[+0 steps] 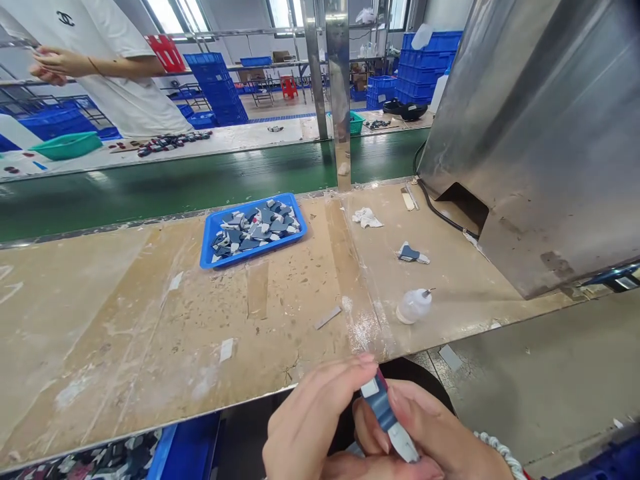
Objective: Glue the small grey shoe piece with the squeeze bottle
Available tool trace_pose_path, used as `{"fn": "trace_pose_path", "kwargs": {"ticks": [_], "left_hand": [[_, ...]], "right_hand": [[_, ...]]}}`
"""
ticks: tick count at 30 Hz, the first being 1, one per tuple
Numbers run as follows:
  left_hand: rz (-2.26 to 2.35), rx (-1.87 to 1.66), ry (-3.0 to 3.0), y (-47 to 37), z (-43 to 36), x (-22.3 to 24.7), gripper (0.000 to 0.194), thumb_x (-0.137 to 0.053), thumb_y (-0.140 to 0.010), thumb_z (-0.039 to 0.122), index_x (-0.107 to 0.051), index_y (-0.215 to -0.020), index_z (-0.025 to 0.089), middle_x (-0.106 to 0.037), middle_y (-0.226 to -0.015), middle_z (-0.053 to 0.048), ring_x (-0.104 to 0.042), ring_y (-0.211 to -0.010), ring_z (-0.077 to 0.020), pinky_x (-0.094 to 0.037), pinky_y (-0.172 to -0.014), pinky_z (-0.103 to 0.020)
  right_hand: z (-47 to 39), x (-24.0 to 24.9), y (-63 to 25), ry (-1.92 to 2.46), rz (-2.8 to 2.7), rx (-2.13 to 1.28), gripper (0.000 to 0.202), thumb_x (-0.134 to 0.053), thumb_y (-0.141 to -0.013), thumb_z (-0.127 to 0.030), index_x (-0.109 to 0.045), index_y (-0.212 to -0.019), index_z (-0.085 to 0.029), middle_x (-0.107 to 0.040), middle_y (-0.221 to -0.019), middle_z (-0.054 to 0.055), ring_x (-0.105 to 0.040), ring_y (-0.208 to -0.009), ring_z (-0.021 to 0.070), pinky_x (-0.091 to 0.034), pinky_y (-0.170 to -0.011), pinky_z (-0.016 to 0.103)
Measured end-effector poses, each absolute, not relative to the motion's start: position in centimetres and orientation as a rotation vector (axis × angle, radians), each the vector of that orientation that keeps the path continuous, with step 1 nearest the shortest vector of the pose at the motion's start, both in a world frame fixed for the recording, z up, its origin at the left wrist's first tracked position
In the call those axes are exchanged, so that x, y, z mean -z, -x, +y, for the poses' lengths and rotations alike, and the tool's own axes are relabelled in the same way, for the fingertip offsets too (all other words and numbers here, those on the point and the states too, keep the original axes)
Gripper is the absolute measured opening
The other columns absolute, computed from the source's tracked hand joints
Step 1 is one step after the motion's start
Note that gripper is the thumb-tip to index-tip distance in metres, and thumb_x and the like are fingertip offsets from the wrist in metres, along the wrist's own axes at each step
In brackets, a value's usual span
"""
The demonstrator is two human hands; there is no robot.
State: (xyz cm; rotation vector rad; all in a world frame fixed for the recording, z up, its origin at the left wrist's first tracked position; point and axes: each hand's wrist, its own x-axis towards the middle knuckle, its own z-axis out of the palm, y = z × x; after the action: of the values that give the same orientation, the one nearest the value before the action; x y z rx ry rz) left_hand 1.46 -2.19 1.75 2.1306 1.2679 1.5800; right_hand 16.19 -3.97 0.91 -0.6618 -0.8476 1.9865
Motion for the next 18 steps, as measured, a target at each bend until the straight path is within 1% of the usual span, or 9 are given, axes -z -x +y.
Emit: {"fn": "trace_pose_path", "kwargs": {"ticks": [3, 6, 8, 9, 11, 12, 14, 16, 18], "left_hand": [[1.246, -1.555, -2.141, -1.3, -2.0, -2.0, 0.059, -0.094, -0.066, 0.054, -0.072, -0.110, 0.022, -0.079, -0.096, -0.006, -0.077, -0.083, -0.0282, -0.068, -0.077, -0.033], [1.181, -1.505, -2.134, -1.0, -1.8, -2.2, 0.048, -0.090, -0.074, 0.047, -0.071, -0.109, 0.020, -0.078, -0.094, -0.006, -0.076, -0.081, -0.0251, -0.065, -0.076, -0.030], [1.122, -1.464, -2.127, -0.6, -1.5, -2.1, 0.042, -0.085, -0.080, 0.043, -0.070, -0.112, 0.020, -0.077, -0.094, -0.006, -0.075, -0.082, -0.0228, -0.064, -0.078, -0.029], [1.096, -1.424, -2.137, -0.3, -1.3, -1.9, 0.043, -0.084, -0.082, 0.042, -0.069, -0.114, 0.019, -0.077, -0.096, -0.006, -0.075, -0.083, -0.0222, -0.063, -0.079, -0.028], [1.071, -1.311, -2.179, 0.5, -0.6, -1.1, 0.052, -0.087, -0.079, 0.042, -0.066, -0.120, 0.019, -0.076, -0.100, -0.007, -0.075, -0.087, -0.0218, -0.063, -0.081, -0.027], [1.085, -1.250, -2.200, 0.9, -0.1, -0.5, 0.057, -0.089, -0.076, 0.042, -0.065, -0.122, 0.020, -0.076, -0.103, -0.006, -0.075, -0.089, -0.0220, -0.063, -0.082, -0.026], [1.148, -1.170, -2.224, 1.7, 1.0, 0.6, 0.057, -0.088, -0.076, 0.038, -0.062, -0.125, 0.022, -0.075, -0.109, -0.006, -0.075, -0.095, -0.0226, -0.064, -0.086, -0.028], [1.203, -1.123, -2.228, 2.3, 2.0, 1.6, 0.049, -0.078, -0.081, 0.027, -0.059, -0.127, 0.023, -0.073, -0.117, -0.006, -0.073, -0.105, -0.0231, -0.063, -0.092, -0.032], [1.205, -1.041, -2.242, 2.5, 2.6, 2.1, 0.047, -0.065, -0.085, 0.017, -0.056, -0.131, 0.023, -0.070, -0.124, -0.007, -0.069, -0.115, -0.0225, -0.061, -0.098, -0.034]], "right_hand": [[-3.9, -0.6, -15.8, 0.688, -0.833, -2.007, 0.057, -0.053, -0.096, -0.068, -0.048, -0.073, -0.016, -0.039, -0.068, -0.001, -0.030, -0.060, 0.0091, -0.023, -0.057, 0.025], [-3.6, 0.0, -15.6, 0.719, -0.840, -2.003, 0.060, -0.053, -0.093, -0.072, -0.049, -0.072, -0.016, -0.040, -0.067, -0.001, -0.033, -0.059, 0.0092, -0.025, -0.057, 0.024], [-3.4, 0.3, -15.9, 0.764, -0.924, -2.002, 0.062, -0.050, -0.093, -0.074, -0.050, -0.072, -0.016, -0.044, -0.066, 0.000, -0.038, -0.059, 0.0098, -0.028, -0.057, 0.024], [-3.4, 0.5, -16.3, 0.795, -1.009, -1.990, 0.064, -0.047, -0.093, -0.076, -0.052, -0.073, -0.016, -0.047, -0.066, 0.001, -0.041, -0.060, 0.0106, -0.030, -0.057, 0.024], [-3.4, 0.9, -17.6, 0.883, -1.186, -1.933, 0.067, -0.042, -0.094, -0.079, -0.056, -0.079, -0.015, -0.049, -0.068, 0.002, -0.043, -0.061, 0.0115, -0.033, -0.057, 0.024], [-3.4, 1.3, -18.6, 0.955, -1.256, -1.864, 0.067, -0.040, -0.094, -0.078, -0.057, -0.080, -0.015, -0.048, -0.067, 0.001, -0.043, -0.060, 0.0116, -0.033, -0.056, 0.024], [-3.4, 2.2, -20.9, 1.180, -1.246, -1.652, 0.057, -0.045, -0.099, -0.068, -0.056, -0.077, -0.017, -0.043, -0.062, -0.002, -0.039, -0.056, 0.0110, -0.033, -0.053, 0.024], [-3.2, 3.4, -23.1, 1.429, -1.096, -1.223, 0.047, -0.056, -0.098, -0.058, -0.051, -0.072, -0.019, -0.044, -0.063, -0.002, -0.042, -0.059, 0.0124, -0.037, -0.055, 0.024], [-2.7, 4.4, -24.9, 1.498, -0.943, -0.844, 0.035, -0.066, -0.094, -0.051, -0.054, -0.081, -0.022, -0.051, -0.072, -0.001, -0.048, -0.066, 0.0149, -0.042, -0.062, 0.026]]}}
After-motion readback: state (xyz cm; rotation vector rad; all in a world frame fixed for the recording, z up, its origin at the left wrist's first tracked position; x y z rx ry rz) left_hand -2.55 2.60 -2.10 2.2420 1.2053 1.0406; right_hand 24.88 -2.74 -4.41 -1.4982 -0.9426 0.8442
